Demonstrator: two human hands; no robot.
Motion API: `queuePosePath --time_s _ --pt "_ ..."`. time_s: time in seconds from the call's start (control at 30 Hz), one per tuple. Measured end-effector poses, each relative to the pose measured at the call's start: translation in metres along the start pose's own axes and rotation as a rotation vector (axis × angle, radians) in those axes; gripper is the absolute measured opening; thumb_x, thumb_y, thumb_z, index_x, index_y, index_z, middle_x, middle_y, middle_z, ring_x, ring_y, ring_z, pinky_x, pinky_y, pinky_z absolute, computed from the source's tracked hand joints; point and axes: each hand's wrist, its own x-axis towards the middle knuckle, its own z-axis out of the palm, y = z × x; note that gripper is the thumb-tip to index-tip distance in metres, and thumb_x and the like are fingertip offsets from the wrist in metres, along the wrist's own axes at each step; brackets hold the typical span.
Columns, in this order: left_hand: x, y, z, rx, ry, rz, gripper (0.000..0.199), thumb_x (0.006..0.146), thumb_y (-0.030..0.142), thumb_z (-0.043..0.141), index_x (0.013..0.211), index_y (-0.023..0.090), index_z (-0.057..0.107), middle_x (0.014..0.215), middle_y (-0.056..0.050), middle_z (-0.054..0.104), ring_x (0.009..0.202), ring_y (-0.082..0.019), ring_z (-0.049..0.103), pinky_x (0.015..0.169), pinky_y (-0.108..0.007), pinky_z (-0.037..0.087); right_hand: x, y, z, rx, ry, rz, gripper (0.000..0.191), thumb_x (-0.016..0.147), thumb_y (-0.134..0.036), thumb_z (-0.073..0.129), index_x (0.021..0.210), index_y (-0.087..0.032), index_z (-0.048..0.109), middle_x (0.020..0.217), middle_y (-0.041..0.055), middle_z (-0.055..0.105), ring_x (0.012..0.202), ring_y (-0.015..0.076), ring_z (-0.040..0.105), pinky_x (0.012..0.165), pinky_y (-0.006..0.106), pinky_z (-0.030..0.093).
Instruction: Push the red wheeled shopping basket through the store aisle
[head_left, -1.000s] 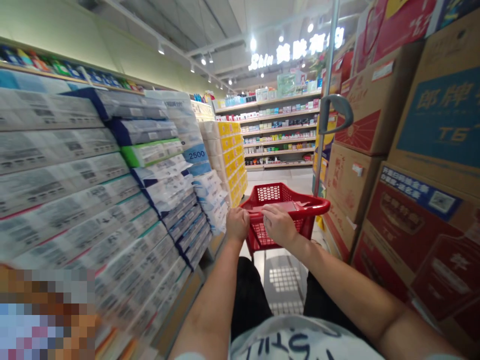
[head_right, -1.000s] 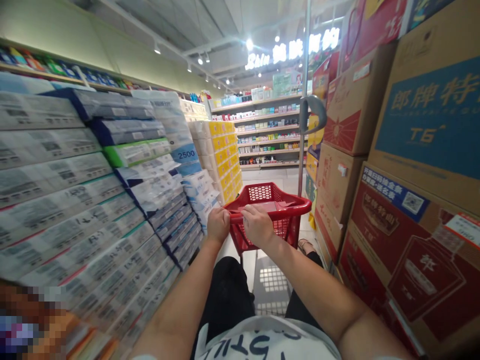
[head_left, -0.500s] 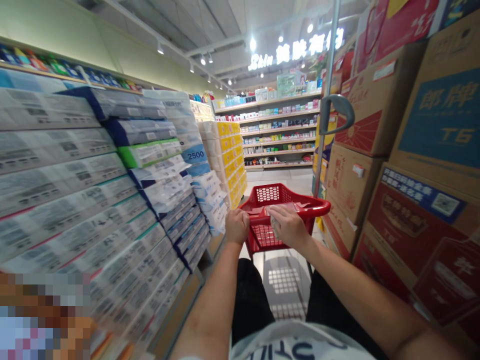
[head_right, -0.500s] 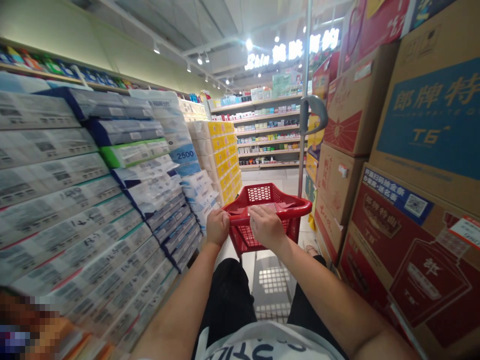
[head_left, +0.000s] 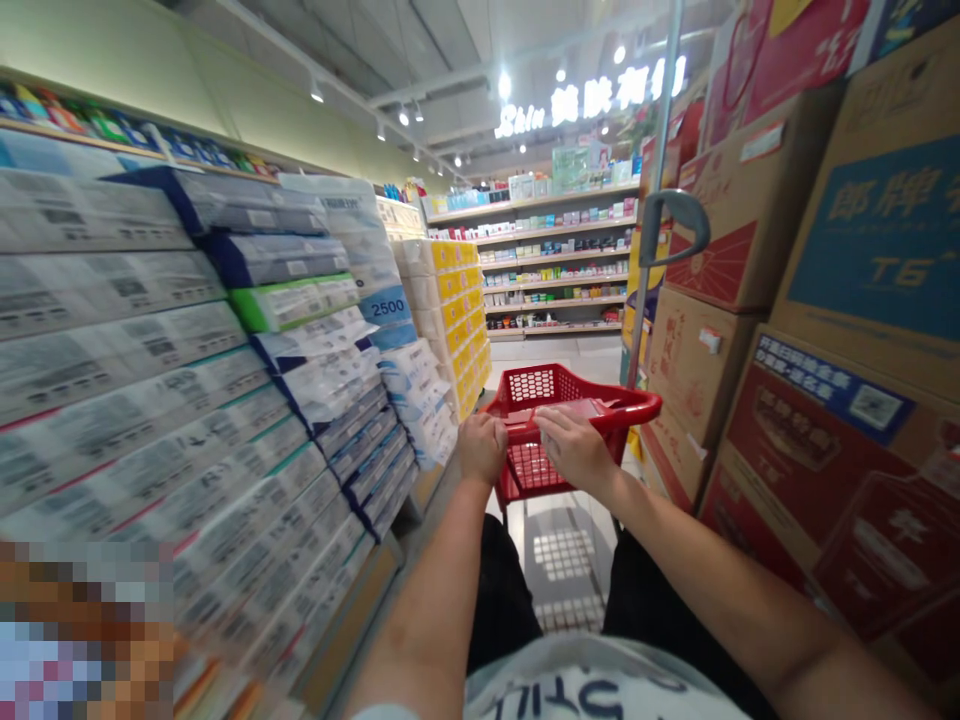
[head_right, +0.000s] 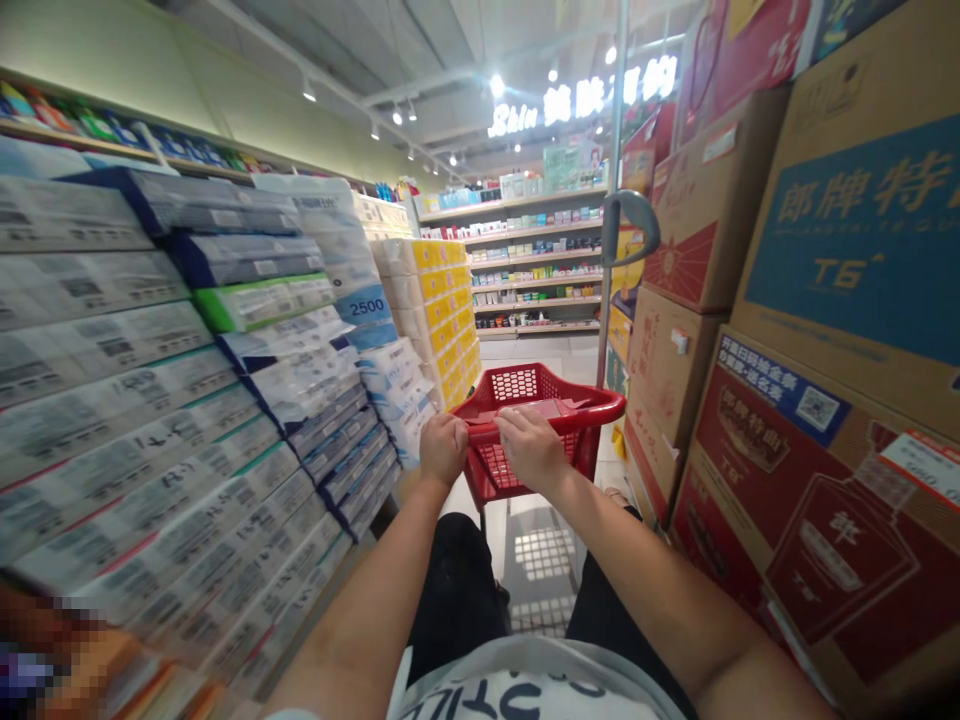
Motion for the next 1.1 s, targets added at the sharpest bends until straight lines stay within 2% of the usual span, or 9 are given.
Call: queuePosePath --time_s 0.13,0.3,0.37,0.47,0.5,0.63,0.83,1.0,1.1 --pt "0.0 0.005 0.005 0.013 0.025 -0.064 0.037 0.092 0.021 0.039 0.06 0.021 0.058 0.073 -0.006 0.061 0.077 -0.021 0.052 0.077 -0.036 0.039 -0.006 0.006 -0.007 -0.006 0.072 0.104 0.033 0.089 -0.013 0.044 0.114 -0.017 0.065 0.115 0.0086 0.066 0.113 0.0236 0.055 0.103 0.042 0.044" --pt "0.001 0.011 0.004 0.011 -0.019 -0.032 0.034 0.092 0.022 0.04 0.066 0.02 0.062 0.077 -0.006 0.063 0.08 -0.021 0.052 0.079 -0.036 0.038 0.003 0.001 -0.008 0.028 -0.023 0.159 0.029 0.09 -0.016 0.045 0.113 -0.019 0.062 0.128 0.0095 0.058 0.116 0.0219 0.054 0.1 0.037 0.045" --pt "0.001 0.012 0.003 0.013 -0.026 -0.031 0.034 0.093 0.022 0.04 0.067 0.02 0.062 0.078 -0.006 0.063 0.081 -0.022 0.052 0.079 -0.036 0.039 0.01 0.007 -0.011 0.029 -0.002 0.3 0.026 0.088 -0.017 0.048 0.11 -0.018 0.061 0.13 0.0106 0.054 0.109 0.0208 0.057 0.094 0.034 0.048" --pt "0.001 0.013 0.002 0.027 -0.013 -0.046 0.036 0.093 0.021 0.039 0.064 0.021 0.061 0.076 -0.006 0.063 0.079 -0.021 0.052 0.078 -0.035 0.039 0.019 0.018 -0.014 -0.012 0.002 0.516 0.022 0.087 -0.018 0.049 0.106 -0.016 0.06 0.117 0.0111 0.059 0.095 0.0196 0.061 0.085 0.032 0.05" --pt "0.001 0.013 0.002 0.033 -0.006 -0.05 0.036 0.093 0.021 0.039 0.064 0.021 0.06 0.075 -0.005 0.062 0.078 -0.021 0.052 0.078 -0.035 0.039 0.021 0.02 -0.015 -0.023 -0.041 0.504 0.02 0.088 -0.019 0.049 0.104 -0.016 0.061 0.111 0.0102 0.061 0.094 0.0197 0.06 0.085 0.032 0.049" --pt "0.001 0.013 0.002 0.049 -0.004 -0.047 0.035 0.093 0.022 0.04 0.063 0.021 0.06 0.075 -0.006 0.062 0.079 -0.021 0.053 0.078 -0.035 0.039 0.032 0.025 -0.018 -0.012 -0.287 0.234 0.017 0.092 -0.025 0.048 0.098 -0.02 0.063 0.106 0.0055 0.064 0.103 0.0177 0.057 0.093 0.029 0.042" --pt "0.0 0.014 0.002 0.023 -0.019 -0.043 0.036 0.093 0.022 0.038 0.065 0.02 0.061 0.076 -0.006 0.063 0.079 -0.022 0.053 0.08 -0.036 0.039 0.053 0.046 -0.022 -0.152 -0.527 0.569 0.021 0.09 -0.024 0.048 0.088 -0.017 0.067 0.097 0.0086 0.068 0.089 0.0187 0.061 0.078 0.026 0.043" --pt "0.0 0.014 0.004 0.041 0.006 -0.043 0.035 0.092 0.021 0.04 0.063 0.02 0.059 0.075 -0.006 0.062 0.079 -0.021 0.053 0.078 -0.036 0.039 0.052 0.032 -0.011 -0.024 -0.422 0.301 0.018 0.087 -0.022 0.048 0.086 -0.019 0.066 0.099 0.005 0.067 0.092 0.0153 0.059 0.081 0.023 0.041" --pt "0.0 0.012 0.003 0.032 -0.008 -0.019 0.035 0.092 0.021 0.039 0.064 0.02 0.06 0.075 -0.006 0.063 0.078 -0.021 0.054 0.078 -0.035 0.039 0.052 0.035 -0.011 -0.049 -0.431 0.375 0.019 0.088 -0.026 0.048 0.087 -0.019 0.066 0.101 0.0056 0.066 0.089 0.0163 0.06 0.076 0.024 0.042"
